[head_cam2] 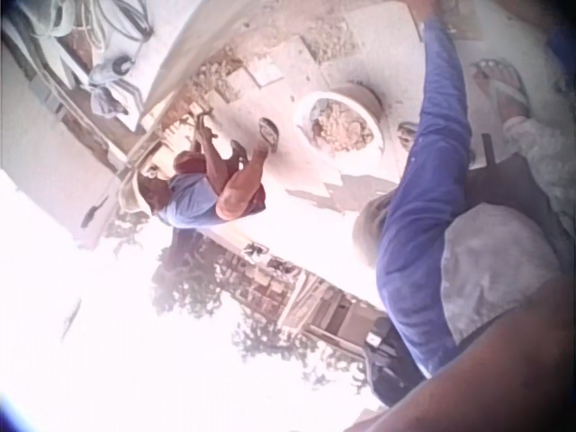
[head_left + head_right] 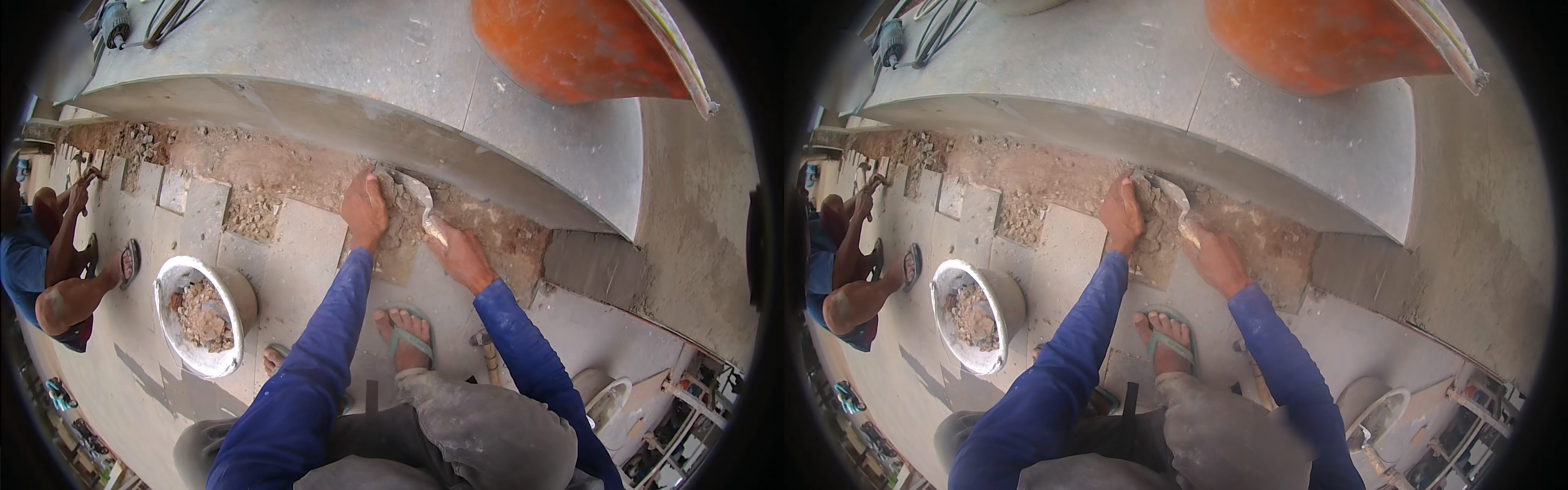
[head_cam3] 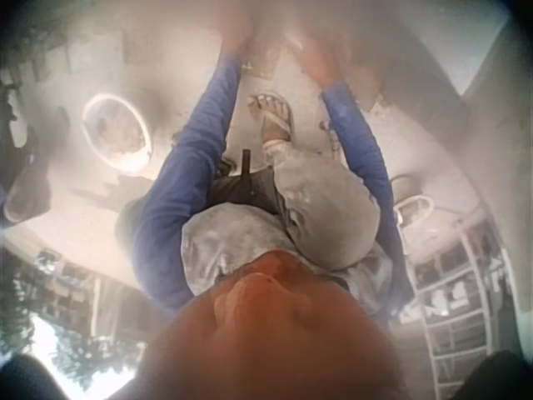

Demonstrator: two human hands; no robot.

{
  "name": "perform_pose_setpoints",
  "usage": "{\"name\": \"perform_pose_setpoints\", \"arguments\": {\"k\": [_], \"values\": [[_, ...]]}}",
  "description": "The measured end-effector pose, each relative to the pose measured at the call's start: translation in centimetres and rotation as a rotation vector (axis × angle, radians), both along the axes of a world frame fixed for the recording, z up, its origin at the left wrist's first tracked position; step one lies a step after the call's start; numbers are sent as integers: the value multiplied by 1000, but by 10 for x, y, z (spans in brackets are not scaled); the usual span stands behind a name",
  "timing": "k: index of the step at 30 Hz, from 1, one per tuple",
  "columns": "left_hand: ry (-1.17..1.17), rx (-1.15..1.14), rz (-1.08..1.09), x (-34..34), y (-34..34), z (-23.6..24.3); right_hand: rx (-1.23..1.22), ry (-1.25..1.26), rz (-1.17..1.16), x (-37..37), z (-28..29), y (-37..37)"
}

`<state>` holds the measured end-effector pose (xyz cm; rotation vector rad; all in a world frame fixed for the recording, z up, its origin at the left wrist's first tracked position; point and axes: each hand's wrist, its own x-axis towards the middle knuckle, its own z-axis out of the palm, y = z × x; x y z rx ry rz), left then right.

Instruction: The person uses a hammer to tap a tile into place, then uses a trowel to scoop debris from the floor and place it into a white bucket. They continue to clear the area around the tiles with the trowel.

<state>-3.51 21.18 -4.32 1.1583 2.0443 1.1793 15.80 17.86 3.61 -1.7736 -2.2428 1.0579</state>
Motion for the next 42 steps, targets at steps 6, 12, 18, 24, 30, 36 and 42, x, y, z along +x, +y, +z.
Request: {"name": "perform_pose_setpoints", "arguments": {"k": [6, 12, 18, 24, 30, 36, 42], "values": [[-36, 13, 177, 14, -7, -3, -344, 250, -180, -13, 11, 5], [-43, 116, 150, 35, -12, -5, -50, 175, -69, 13, -1, -17], [38, 59, 97, 8, -12, -6, 116, -241, -10, -17, 31, 11], [122, 128, 120, 22, -16, -21, 32, -194, 135, -7, -13, 39], [212, 183, -3, 29, -28, -23, 34, 155, 197, 24, -39, 23], [124, 221, 78, 25, -27, -17, -821, 379, -141, 13, -15, 24], [-8, 295, 161, 32, -17, 16, -827, 374, -263, -7, 54, 13]]}}
